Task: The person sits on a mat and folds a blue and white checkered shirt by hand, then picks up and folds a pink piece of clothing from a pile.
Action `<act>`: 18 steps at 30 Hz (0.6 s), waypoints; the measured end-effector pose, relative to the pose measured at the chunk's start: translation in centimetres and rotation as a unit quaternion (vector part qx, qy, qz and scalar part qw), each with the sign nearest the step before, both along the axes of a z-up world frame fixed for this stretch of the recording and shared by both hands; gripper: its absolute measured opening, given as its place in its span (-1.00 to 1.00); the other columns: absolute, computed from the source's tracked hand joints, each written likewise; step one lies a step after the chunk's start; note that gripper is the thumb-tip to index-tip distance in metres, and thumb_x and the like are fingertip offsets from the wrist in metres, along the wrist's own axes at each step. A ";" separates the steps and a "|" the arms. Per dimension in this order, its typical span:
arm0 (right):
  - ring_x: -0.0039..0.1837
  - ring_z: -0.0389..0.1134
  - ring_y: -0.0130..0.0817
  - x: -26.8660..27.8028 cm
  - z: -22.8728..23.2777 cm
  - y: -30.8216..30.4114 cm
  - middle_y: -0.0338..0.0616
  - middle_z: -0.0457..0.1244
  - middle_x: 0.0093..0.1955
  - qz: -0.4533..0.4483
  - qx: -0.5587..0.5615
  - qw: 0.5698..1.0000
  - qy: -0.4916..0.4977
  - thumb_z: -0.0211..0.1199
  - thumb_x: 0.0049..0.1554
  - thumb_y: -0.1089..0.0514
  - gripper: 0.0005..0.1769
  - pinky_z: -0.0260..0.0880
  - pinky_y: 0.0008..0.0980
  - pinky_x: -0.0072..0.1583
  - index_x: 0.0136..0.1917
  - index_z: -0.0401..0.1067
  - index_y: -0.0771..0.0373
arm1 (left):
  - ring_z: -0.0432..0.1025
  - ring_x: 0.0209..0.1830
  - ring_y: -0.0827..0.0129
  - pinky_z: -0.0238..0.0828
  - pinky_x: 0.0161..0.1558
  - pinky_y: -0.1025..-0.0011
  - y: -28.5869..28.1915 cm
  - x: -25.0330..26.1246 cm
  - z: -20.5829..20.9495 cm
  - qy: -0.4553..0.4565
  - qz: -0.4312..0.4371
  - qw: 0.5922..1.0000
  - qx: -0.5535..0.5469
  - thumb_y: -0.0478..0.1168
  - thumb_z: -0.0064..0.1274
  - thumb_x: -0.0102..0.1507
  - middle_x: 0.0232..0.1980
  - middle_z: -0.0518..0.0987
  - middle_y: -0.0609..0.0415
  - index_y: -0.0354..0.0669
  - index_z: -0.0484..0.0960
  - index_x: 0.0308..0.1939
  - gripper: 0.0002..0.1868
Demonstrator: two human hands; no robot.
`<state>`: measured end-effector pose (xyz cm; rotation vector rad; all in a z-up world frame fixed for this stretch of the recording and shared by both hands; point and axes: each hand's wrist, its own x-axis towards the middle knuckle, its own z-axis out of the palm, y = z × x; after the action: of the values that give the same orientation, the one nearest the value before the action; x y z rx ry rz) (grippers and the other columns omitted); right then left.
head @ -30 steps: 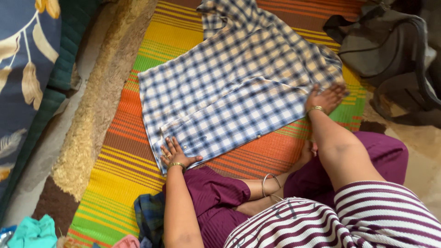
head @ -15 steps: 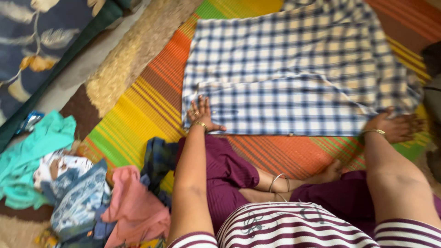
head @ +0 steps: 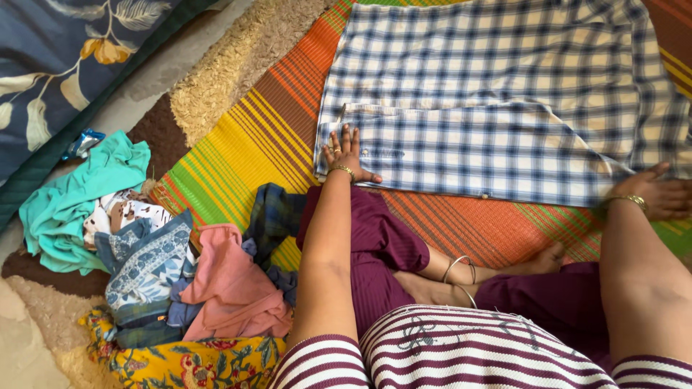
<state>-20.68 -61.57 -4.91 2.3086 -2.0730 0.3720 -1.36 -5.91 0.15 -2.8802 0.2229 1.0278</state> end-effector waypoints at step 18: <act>0.68 0.05 0.04 -0.5 5.6 14.5 0.00 -0.04 0.68 0.634 0.187 0.744 -0.096 0.22 0.30 0.05 -0.47 0.06 -0.15 0.64 0.48 0.30 0.23 | 0.09 0.58 0.28 -0.31 0.55 -0.19 -7.3 -8.1 -0.8 -0.127 -0.194 0.962 -0.147 0.18 -0.10 0.36 0.55 0.28 0.17 0.10 0.29 0.49 -0.36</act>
<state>-21.19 -47.03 0.67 3.6829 -0.1851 0.1564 -9.45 -13.24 -0.64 -2.9952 0.9483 0.5919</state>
